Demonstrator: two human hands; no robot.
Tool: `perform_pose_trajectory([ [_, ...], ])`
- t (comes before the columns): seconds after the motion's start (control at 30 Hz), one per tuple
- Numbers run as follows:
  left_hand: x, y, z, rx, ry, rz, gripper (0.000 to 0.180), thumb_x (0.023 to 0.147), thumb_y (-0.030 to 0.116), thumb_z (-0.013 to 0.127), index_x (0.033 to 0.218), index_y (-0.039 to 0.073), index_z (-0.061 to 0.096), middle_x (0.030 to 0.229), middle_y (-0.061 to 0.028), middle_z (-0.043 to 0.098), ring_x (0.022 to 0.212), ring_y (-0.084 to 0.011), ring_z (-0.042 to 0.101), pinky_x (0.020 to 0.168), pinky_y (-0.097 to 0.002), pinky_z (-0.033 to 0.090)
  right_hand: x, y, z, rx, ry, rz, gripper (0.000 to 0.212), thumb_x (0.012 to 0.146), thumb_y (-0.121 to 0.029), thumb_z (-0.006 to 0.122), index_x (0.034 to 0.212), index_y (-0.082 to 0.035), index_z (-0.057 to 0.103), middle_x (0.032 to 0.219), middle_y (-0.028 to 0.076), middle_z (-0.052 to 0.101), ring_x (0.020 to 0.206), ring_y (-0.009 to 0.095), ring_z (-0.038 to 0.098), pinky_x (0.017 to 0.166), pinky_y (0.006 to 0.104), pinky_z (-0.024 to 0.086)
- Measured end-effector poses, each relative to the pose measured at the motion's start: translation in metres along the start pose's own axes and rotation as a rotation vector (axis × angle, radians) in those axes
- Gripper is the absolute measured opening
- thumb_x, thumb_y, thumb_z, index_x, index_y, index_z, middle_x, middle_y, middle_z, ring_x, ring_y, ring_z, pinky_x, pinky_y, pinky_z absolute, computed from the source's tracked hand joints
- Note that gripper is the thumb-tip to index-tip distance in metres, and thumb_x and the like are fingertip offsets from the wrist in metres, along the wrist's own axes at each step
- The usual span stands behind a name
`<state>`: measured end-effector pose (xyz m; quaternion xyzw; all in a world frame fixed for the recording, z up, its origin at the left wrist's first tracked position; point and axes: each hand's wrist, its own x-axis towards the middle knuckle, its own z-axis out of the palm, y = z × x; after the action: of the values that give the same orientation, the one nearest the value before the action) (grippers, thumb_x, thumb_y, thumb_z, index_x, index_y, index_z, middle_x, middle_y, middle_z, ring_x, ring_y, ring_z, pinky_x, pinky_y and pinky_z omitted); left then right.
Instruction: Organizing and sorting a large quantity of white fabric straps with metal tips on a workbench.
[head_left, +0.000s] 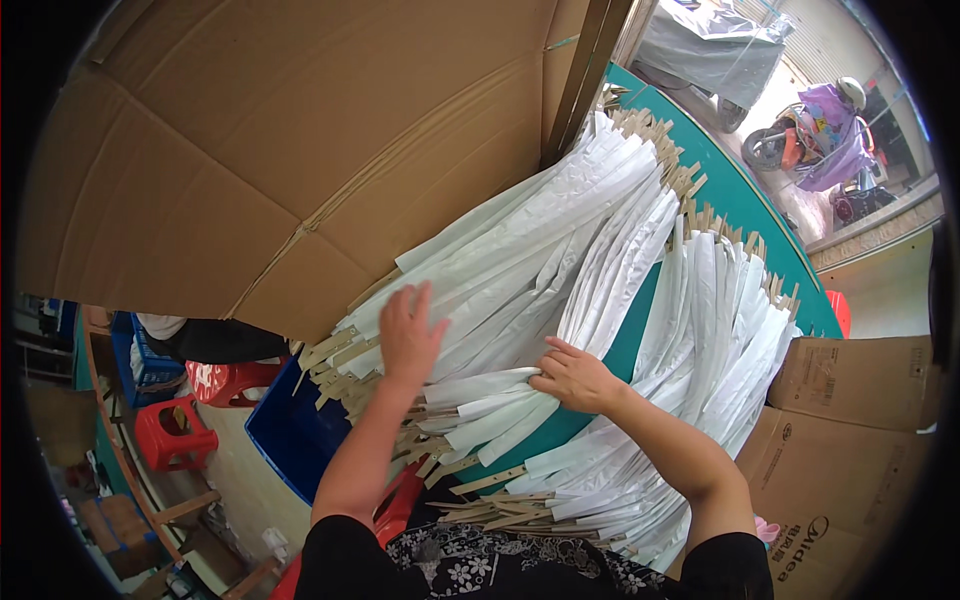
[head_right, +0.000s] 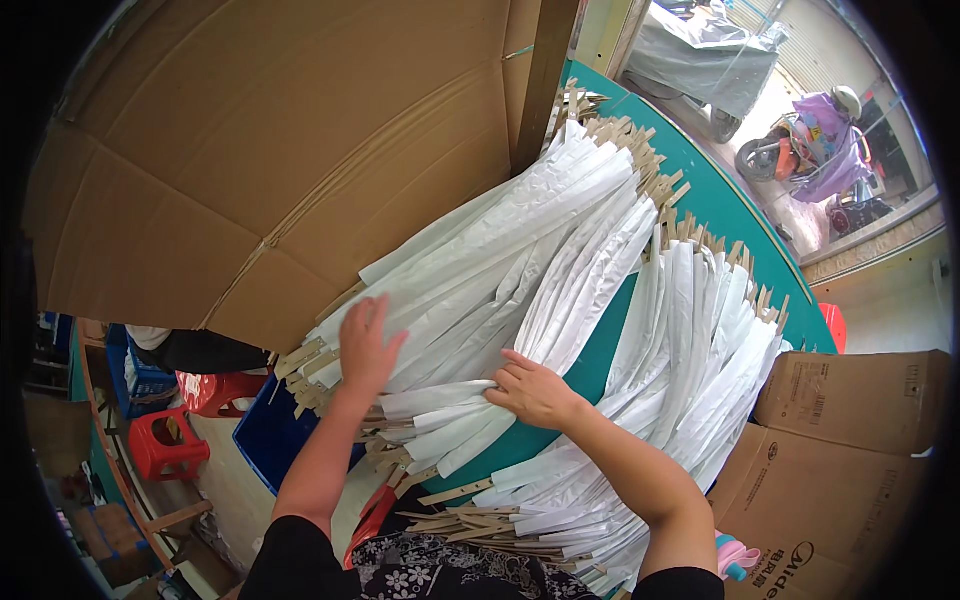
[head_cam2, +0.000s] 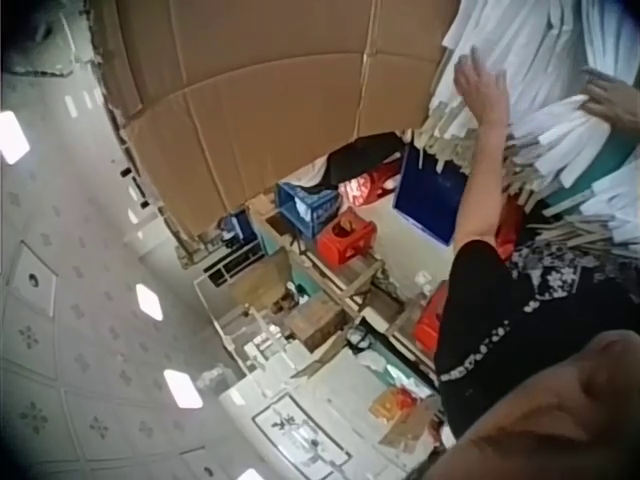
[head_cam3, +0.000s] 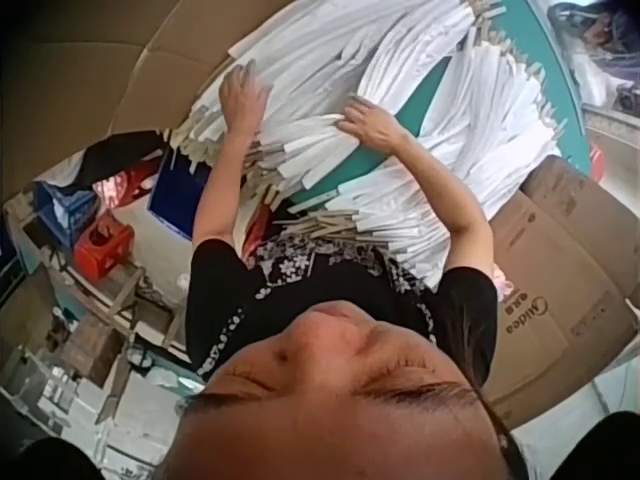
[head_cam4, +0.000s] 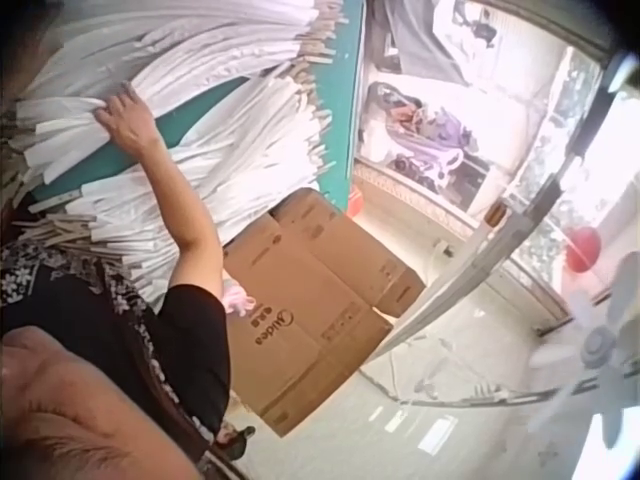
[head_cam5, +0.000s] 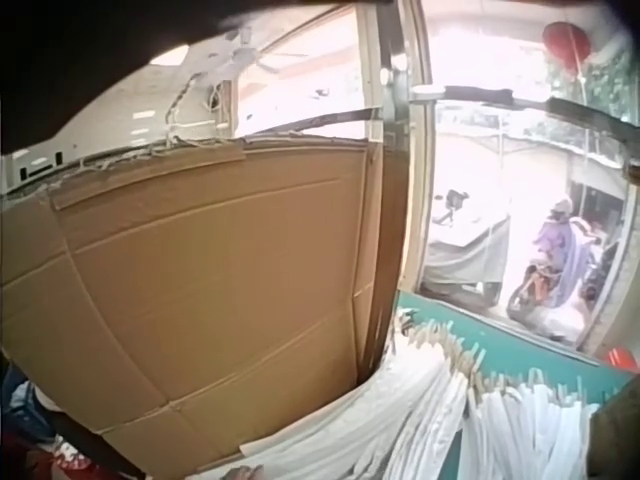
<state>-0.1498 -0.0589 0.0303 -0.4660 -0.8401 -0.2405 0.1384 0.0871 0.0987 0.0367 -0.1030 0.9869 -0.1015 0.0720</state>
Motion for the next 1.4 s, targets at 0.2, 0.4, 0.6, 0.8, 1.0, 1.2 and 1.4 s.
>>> perform_pose_trajectory([
  [0.2,0.003,-0.019,0.004,0.015,-0.229,0.059,0.031,0.076,0.012,0.070,0.105,0.008,0.061,0.100,-0.0093,0.062,0.091,-0.0269,0.059,0.084,-0.0394,0.042,-0.007,-0.004,0.003,0.119,0.117,0.069,0.040,0.082,-0.004,0.050,0.121,-0.013,0.054,0.100,0.009,0.057,0.102,0.026,0.057,0.115,0.0431,0.028],
  [0.4,-0.029,0.010,-0.006,-0.385,-0.282,0.189,0.020,0.077,0.005,0.064,0.096,0.007,0.056,0.088,-0.0123,0.060,0.092,-0.0328,0.059,0.075,-0.0460,0.047,-0.002,-0.006,-0.004,0.035,0.123,0.066,0.030,0.083,-0.005,0.054,0.109,-0.014,0.062,0.123,0.008,0.052,0.128,0.026,0.042,0.117,0.0456,0.021],
  [0.6,-0.021,0.009,0.010,-0.087,-0.452,-0.225,0.040,0.079,0.009,0.068,0.113,0.003,0.050,0.113,-0.0168,0.053,0.097,-0.0363,0.058,0.078,-0.0452,0.051,-0.001,-0.006,0.004,-0.018,0.200,0.044,0.022,0.082,-0.008,0.059,0.101,-0.015,0.065,0.148,0.003,0.036,0.140,0.025,0.027,0.118,0.0489,0.018],
  [0.8,0.012,-0.016,0.006,-0.015,-0.308,-0.113,0.030,0.078,0.012,0.070,0.104,0.004,0.058,0.110,-0.0110,0.055,0.097,-0.0306,0.057,0.075,-0.0417,0.051,-0.003,-0.006,0.008,-0.062,0.213,0.046,0.022,0.082,-0.009,0.060,0.101,-0.017,0.066,0.150,0.000,0.034,0.142,0.024,0.025,0.118,0.0484,0.017],
  [1.0,-0.007,0.007,-0.014,-0.019,-0.304,0.143,0.022,0.067,0.007,0.066,0.086,0.007,0.056,0.082,-0.0123,0.061,0.087,-0.0336,0.058,0.072,-0.0453,0.049,0.006,-0.007,-0.001,-0.158,0.318,0.071,0.025,0.079,-0.009,0.060,0.101,-0.019,0.066,0.150,0.000,0.035,0.145,0.025,0.017,0.118,0.0496,0.015],
  [1.2,-0.009,0.053,-0.056,-0.465,-1.185,0.014,0.028,0.078,0.023,0.071,0.095,0.005,0.058,0.092,-0.0175,0.063,0.095,-0.0379,0.059,0.079,-0.0463,0.048,0.004,0.003,-0.023,0.030,-0.018,-0.015,0.017,0.088,-0.013,0.050,0.098,-0.014,0.063,0.125,0.008,0.052,0.130,0.026,0.041,0.118,0.0415,0.018],
  [1.4,0.005,-0.026,0.011,-0.126,-0.153,-0.093,0.046,0.078,0.022,0.074,0.118,0.005,0.057,0.115,-0.0157,0.060,0.103,-0.0331,0.058,0.092,-0.0411,0.044,-0.015,0.002,-0.017,0.029,-0.047,-0.107,0.032,0.083,-0.007,0.052,0.114,-0.014,0.058,0.113,0.013,0.057,0.108,0.032,0.057,0.104,0.0397,0.040],
])
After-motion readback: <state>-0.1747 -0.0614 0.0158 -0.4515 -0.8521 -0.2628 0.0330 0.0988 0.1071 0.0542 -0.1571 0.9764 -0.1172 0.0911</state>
